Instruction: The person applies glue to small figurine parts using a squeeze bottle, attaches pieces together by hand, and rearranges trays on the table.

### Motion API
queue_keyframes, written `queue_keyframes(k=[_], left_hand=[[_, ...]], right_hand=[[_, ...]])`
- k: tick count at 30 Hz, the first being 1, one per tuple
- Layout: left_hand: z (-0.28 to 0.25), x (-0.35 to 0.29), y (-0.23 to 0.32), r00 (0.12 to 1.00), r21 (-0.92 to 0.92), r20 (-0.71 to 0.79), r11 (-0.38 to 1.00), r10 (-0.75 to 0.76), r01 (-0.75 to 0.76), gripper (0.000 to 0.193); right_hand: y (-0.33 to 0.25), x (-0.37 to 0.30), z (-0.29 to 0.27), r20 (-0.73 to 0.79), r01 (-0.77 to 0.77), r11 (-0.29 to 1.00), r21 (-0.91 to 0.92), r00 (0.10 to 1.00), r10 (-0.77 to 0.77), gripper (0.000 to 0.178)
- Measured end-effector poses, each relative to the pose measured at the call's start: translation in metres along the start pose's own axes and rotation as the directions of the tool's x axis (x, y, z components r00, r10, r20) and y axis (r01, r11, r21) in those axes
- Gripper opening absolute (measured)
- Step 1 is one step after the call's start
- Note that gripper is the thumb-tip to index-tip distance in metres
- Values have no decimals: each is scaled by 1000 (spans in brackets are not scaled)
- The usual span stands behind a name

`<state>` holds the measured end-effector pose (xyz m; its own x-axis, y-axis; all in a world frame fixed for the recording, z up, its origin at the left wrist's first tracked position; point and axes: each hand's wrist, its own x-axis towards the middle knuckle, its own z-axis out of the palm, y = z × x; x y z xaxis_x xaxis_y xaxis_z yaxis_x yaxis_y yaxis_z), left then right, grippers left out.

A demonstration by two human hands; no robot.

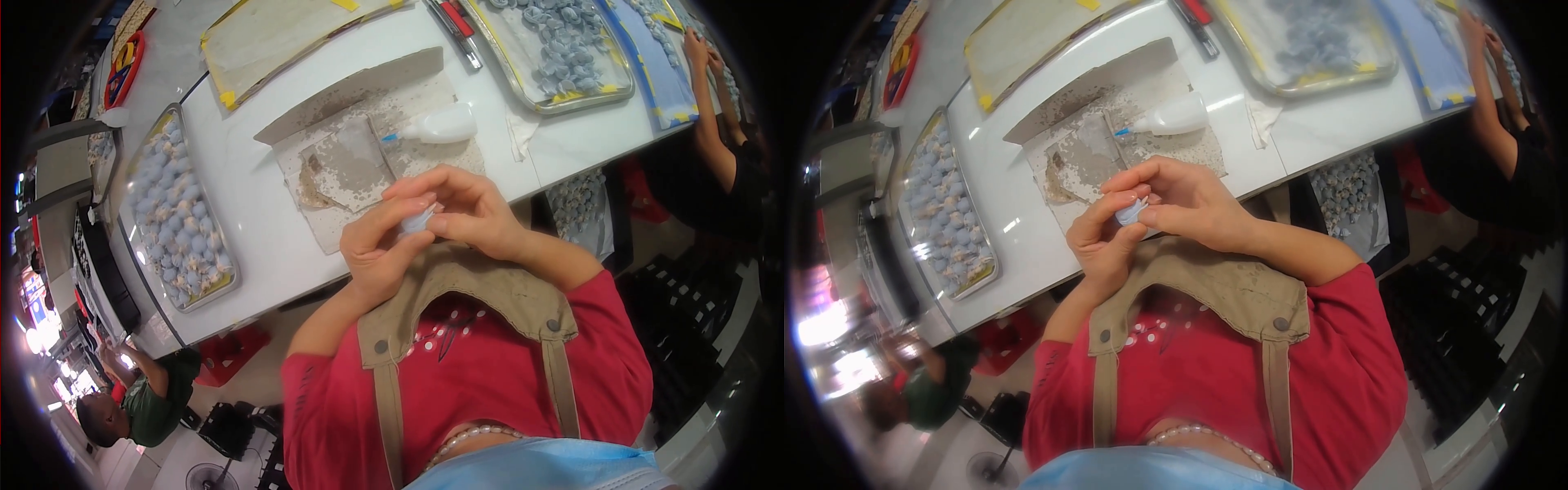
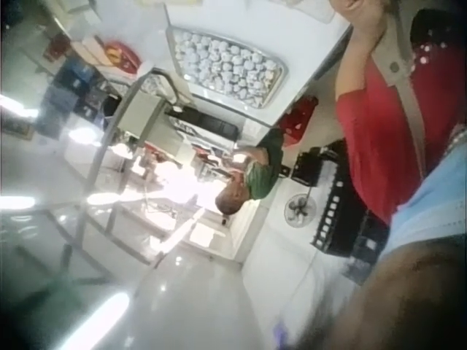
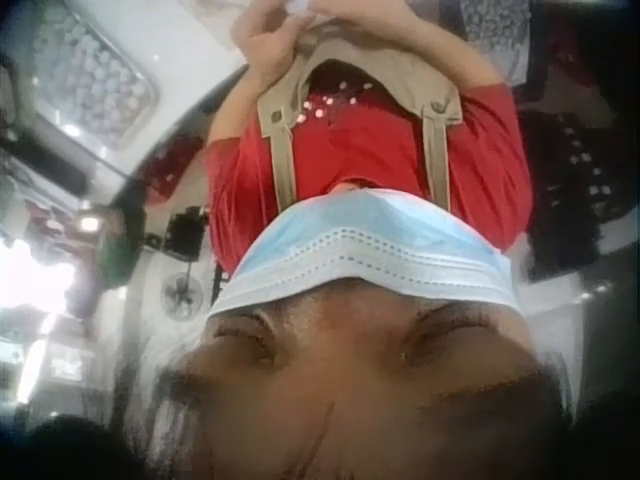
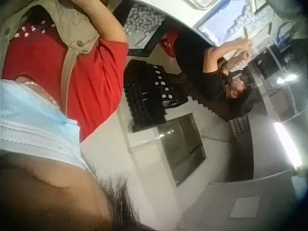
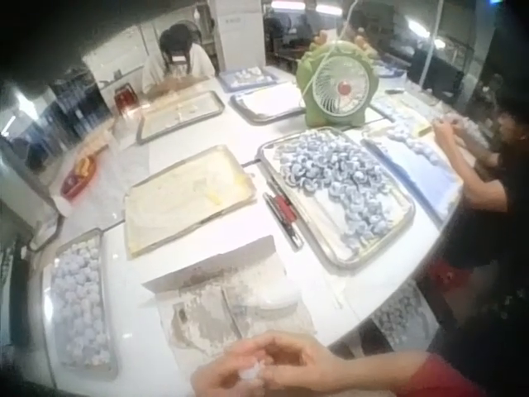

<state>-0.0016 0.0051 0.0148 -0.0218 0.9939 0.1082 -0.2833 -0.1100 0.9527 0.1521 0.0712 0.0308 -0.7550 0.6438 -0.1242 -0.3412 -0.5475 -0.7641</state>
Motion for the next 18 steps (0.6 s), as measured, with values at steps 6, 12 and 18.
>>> queue_keyframes(k=[6,12,18], left_hand=[[-10,-1,-7,1000,154,-22,988,10,-7,29],[-42,-14,17,973,489,-197,872,121,-10,32],[-150,-27,46,587,892,-449,375,674,252,30]], right_hand=[[18,-1,-7,-35,29,1000,3,999,-29,37],[16,5,3,-80,77,968,-240,992,-99,38],[12,-3,-22,-208,251,777,-578,875,-438,29]])
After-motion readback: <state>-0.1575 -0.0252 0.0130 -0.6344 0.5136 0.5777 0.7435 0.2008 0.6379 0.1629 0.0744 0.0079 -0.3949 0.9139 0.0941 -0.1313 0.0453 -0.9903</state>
